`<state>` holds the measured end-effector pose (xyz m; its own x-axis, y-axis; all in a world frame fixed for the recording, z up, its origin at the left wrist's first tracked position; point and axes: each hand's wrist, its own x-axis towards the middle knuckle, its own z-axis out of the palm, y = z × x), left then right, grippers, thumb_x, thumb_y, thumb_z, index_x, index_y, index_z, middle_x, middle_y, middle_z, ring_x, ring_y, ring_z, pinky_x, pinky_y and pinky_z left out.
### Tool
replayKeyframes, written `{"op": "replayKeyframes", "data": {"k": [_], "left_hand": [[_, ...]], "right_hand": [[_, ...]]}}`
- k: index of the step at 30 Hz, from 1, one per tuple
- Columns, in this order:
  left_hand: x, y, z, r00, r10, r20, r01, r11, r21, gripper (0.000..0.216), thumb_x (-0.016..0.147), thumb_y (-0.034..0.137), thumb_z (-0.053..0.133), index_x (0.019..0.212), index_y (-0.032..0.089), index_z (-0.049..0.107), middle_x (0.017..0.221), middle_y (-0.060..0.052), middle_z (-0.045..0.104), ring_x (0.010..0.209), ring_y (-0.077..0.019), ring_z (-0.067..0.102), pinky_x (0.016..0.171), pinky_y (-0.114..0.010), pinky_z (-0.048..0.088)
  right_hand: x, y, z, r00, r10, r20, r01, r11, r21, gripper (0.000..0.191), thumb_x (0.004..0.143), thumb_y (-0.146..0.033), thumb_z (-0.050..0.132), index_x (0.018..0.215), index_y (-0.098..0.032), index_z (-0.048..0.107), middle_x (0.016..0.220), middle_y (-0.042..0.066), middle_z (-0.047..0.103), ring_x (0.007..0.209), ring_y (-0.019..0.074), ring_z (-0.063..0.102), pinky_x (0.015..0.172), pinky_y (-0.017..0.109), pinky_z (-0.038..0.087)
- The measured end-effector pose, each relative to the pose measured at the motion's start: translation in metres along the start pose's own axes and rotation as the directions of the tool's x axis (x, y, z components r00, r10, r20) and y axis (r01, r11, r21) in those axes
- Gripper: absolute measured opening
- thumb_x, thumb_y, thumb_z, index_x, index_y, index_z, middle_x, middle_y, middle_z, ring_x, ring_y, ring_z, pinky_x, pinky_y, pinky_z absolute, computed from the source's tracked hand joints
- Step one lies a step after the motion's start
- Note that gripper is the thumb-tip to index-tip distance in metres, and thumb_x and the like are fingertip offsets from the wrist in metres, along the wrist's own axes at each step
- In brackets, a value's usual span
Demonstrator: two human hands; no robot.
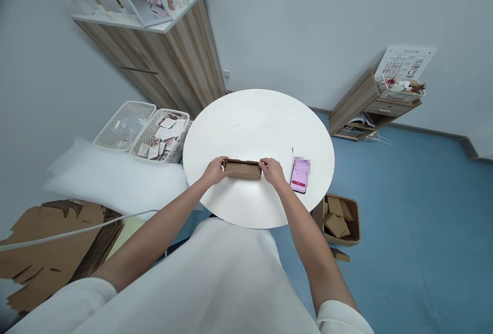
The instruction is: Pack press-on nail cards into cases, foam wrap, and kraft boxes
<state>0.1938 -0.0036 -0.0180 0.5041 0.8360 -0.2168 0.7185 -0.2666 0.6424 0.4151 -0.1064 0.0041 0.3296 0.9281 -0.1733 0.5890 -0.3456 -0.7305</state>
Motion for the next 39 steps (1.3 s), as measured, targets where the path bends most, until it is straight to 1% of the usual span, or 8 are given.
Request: {"op": "replayKeyframes", "data": {"k": [5, 11, 18, 22, 27, 33, 36, 39], "left_hand": [[0.002, 0.0, -0.002, 1.0, 0.031, -0.005, -0.031, 0.999, 0.01, 0.048, 0.065, 0.034, 0.065, 0.11, 0.02, 0.052, 0.093, -0.005, 0.056, 0.083, -0.02, 0.053, 0.069, -0.029, 0.041], [0.003, 0.0, -0.002, 1.0, 0.023, 0.0, -0.023, 1.0, -0.009, 0.044, 0.065, 0.034, 0.065, 0.106, 0.021, 0.054, 0.088, -0.003, 0.058, 0.072, -0.0167, 0.054, 0.062, -0.027, 0.04], [0.007, -0.011, -0.001, 0.999, 0.031, 0.029, -0.03, 0.999, -0.034, 0.05, 0.064, 0.041, 0.065, 0.109, 0.02, 0.056, 0.082, -0.001, 0.059, 0.067, -0.0149, 0.053, 0.063, -0.027, 0.041], [0.005, -0.015, -0.007, 0.992, 0.043, 0.116, -0.024, 0.987, -0.157, 0.063, 0.061, 0.05, 0.065, 0.115, 0.019, 0.054, 0.084, -0.003, 0.059, 0.071, -0.0151, 0.053, 0.067, -0.027, 0.042], [0.004, -0.013, -0.011, 0.972, -0.08, 0.222, 0.166, 0.899, -0.405, 0.056, 0.075, 0.06, 0.042, 0.11, 0.019, 0.058, 0.099, -0.006, 0.06, 0.072, -0.0134, 0.054, 0.068, -0.027, 0.044], [0.006, -0.021, -0.015, 0.894, -0.225, 0.387, 0.394, 0.807, -0.44, 0.057, 0.065, 0.055, 0.061, 0.11, 0.022, 0.057, 0.108, -0.008, 0.06, 0.08, -0.0149, 0.058, 0.069, -0.028, 0.046], [0.003, -0.026, -0.016, 0.867, -0.212, 0.451, 0.425, 0.787, -0.447, 0.061, 0.059, 0.051, 0.068, 0.111, 0.021, 0.056, 0.107, -0.01, 0.061, 0.087, -0.0177, 0.059, 0.072, -0.029, 0.045], [0.0, -0.029, -0.012, 0.876, -0.198, 0.44, 0.412, 0.781, -0.469, 0.061, 0.058, 0.048, 0.07, 0.11, 0.019, 0.056, 0.102, -0.009, 0.063, 0.088, -0.0187, 0.06, 0.071, -0.029, 0.045]], "right_hand": [[0.002, -0.004, -0.001, 0.999, 0.013, 0.034, -0.015, 0.998, 0.054, 0.023, 0.08, -0.034, 0.043, 0.079, -0.023, 0.063, 0.083, 0.002, 0.065, 0.073, 0.0165, 0.055, 0.065, 0.028, 0.041], [0.001, -0.002, 0.002, 0.999, 0.048, 0.012, -0.049, 0.993, 0.107, 0.023, 0.078, -0.037, 0.044, 0.078, -0.022, 0.062, 0.076, 0.002, 0.064, 0.068, 0.0152, 0.055, 0.059, 0.027, 0.041], [-0.005, 0.002, 0.003, 0.998, 0.055, 0.02, -0.057, 0.991, 0.118, 0.023, 0.077, -0.036, 0.048, 0.086, -0.022, 0.063, 0.081, 0.002, 0.066, 0.072, 0.0155, 0.056, 0.065, 0.028, 0.043], [-0.01, 0.004, 0.0, 0.998, 0.038, 0.041, -0.043, 0.988, 0.148, 0.022, 0.076, -0.036, 0.05, 0.086, -0.023, 0.064, 0.085, 0.002, 0.066, 0.076, 0.0155, 0.058, 0.068, 0.028, 0.044], [-0.01, 0.008, 0.003, 0.992, 0.108, 0.068, -0.122, 0.956, 0.267, 0.026, 0.077, -0.041, 0.049, 0.085, -0.021, 0.063, 0.09, 0.003, 0.065, 0.079, 0.0152, 0.059, 0.071, 0.028, 0.045], [-0.012, 0.02, 0.007, 0.935, 0.291, 0.204, -0.352, 0.832, 0.428, 0.031, 0.071, -0.039, 0.059, 0.096, -0.022, 0.057, 0.1, 0.006, 0.061, 0.077, 0.0144, 0.061, 0.065, 0.027, 0.047], [-0.018, 0.027, 0.011, 0.907, 0.311, 0.284, -0.412, 0.797, 0.442, 0.041, 0.069, -0.038, 0.062, 0.106, -0.023, 0.053, 0.101, 0.006, 0.061, 0.075, 0.0146, 0.062, 0.063, 0.027, 0.048], [-0.023, 0.031, 0.018, 0.915, 0.295, 0.273, -0.394, 0.794, 0.463, 0.044, 0.071, -0.036, 0.06, 0.112, -0.024, 0.05, 0.103, 0.006, 0.06, 0.072, 0.014, 0.063, 0.064, 0.027, 0.048]]}}
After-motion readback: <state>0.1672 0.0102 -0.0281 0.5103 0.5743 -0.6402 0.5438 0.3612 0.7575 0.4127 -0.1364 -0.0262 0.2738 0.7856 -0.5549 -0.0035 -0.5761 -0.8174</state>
